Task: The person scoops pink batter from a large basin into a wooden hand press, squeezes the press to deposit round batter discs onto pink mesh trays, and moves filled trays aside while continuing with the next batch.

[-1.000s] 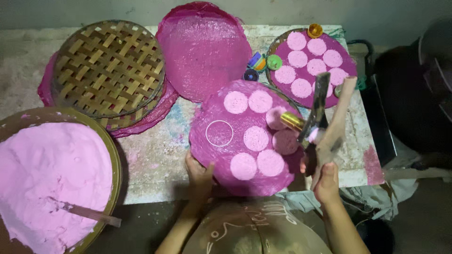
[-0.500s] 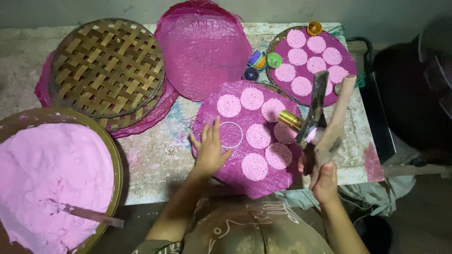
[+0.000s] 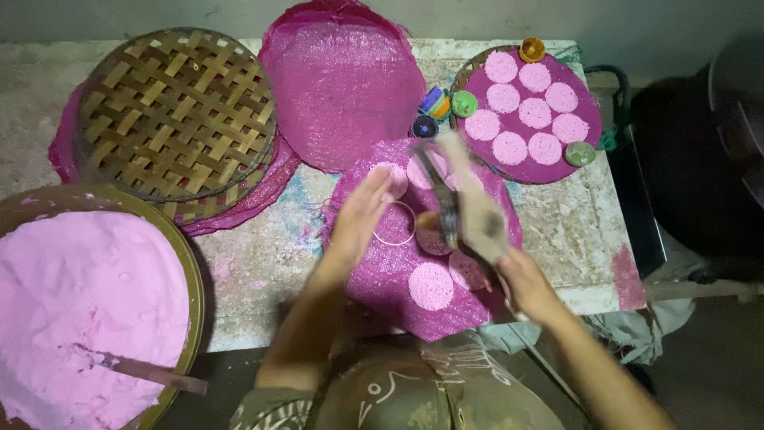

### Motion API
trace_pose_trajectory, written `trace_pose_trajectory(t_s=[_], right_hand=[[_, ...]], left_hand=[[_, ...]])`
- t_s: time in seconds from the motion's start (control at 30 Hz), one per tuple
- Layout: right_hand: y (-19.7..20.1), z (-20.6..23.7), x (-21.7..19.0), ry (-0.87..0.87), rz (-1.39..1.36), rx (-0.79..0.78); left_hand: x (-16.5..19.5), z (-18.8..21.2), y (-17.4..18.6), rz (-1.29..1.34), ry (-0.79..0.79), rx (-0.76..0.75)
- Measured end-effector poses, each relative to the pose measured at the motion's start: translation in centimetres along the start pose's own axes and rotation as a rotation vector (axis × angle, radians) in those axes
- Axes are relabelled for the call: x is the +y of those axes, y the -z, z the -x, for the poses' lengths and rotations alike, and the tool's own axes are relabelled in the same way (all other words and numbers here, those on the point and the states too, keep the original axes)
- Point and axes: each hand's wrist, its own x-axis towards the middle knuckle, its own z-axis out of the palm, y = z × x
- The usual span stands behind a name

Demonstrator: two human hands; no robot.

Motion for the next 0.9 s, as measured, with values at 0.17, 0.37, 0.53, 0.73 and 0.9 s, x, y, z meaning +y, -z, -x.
trace_pose_trajectory(t_s=[0.17, 0.37, 0.53, 0.73, 0.9], right_hand=[[0.5, -5.8, -6.1, -0.577, -0.264, -0.473], [-0.1, -10.4, -12.9, -0.395, 0.629, -0.313], [-3.2, -11.4, -13.1, -0.216, 0.728, -0.269], [-3.3, -11.0, -13.5, -0.25, 0.8, -0.287], [-2.5, -10.6, -14.6, -0.317, 0.915, -0.178]], left_hand=[[0.8, -3.3, 0.1, 0.935, -0.148, -0.327], [-0.4, -5.2, 2.7, 1.018, -0.292, -0.021], [-0.6, -5.1, 6.2, 0.981, -0.375, -0.045], [-3.4, -5.1, 5.9, 0.977, -0.362, 0.056], [-4.6, -7.1, 4.6, 1.12, -0.334, 0.112]])
